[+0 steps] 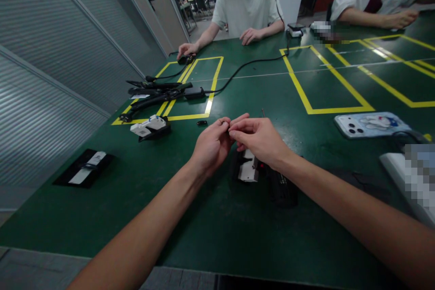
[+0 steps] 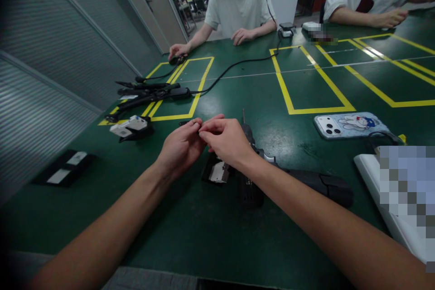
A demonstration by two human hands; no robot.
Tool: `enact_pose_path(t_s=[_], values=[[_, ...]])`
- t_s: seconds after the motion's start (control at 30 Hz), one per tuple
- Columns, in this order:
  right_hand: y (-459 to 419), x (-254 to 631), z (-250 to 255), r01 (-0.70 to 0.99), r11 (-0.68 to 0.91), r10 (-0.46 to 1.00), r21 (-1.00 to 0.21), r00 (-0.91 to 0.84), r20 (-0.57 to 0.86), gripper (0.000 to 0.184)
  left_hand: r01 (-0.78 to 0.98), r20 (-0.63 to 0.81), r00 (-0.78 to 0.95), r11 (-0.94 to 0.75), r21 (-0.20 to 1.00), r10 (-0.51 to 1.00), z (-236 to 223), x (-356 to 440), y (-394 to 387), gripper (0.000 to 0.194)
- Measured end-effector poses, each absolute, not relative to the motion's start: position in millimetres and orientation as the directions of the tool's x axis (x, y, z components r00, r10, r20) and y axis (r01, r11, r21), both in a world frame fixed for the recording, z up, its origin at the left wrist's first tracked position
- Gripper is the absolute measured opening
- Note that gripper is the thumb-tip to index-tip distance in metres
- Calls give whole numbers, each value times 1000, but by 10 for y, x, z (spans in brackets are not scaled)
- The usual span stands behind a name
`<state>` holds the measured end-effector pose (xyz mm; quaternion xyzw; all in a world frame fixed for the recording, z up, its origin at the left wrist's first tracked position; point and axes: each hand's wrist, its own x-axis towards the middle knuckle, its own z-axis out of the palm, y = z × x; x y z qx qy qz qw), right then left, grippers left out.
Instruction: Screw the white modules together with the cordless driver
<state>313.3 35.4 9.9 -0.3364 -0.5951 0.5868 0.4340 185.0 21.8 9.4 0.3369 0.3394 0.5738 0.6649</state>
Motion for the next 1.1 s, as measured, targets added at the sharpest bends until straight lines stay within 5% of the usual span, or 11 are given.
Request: enact_pose_path(t_s=[0.33,0.57,0.67,0.87,1.1], values=[[334,3120,-42,-83,296,888,-952,-344,306,8,-522,-26,86,67,851,996,149,1889,161,15],[381,3123,70,-197,-10,940,-980,-336,58,15,-474,-12,62,40,880,998,94,1878,201,13],[393,3139,74,-160,-46,952,-986,-305,5,20,-330,0,68,23,944,998,125,1814,231,12],[456,3130,-52,-11,131,969,-991,-211,130,10,188,-58,39,49,981,998,329,1509,302,15],[350,3310,73,22,228,958,-973,-185,221,8,367,-171,-228,247,897,959,440,847,495,14]])
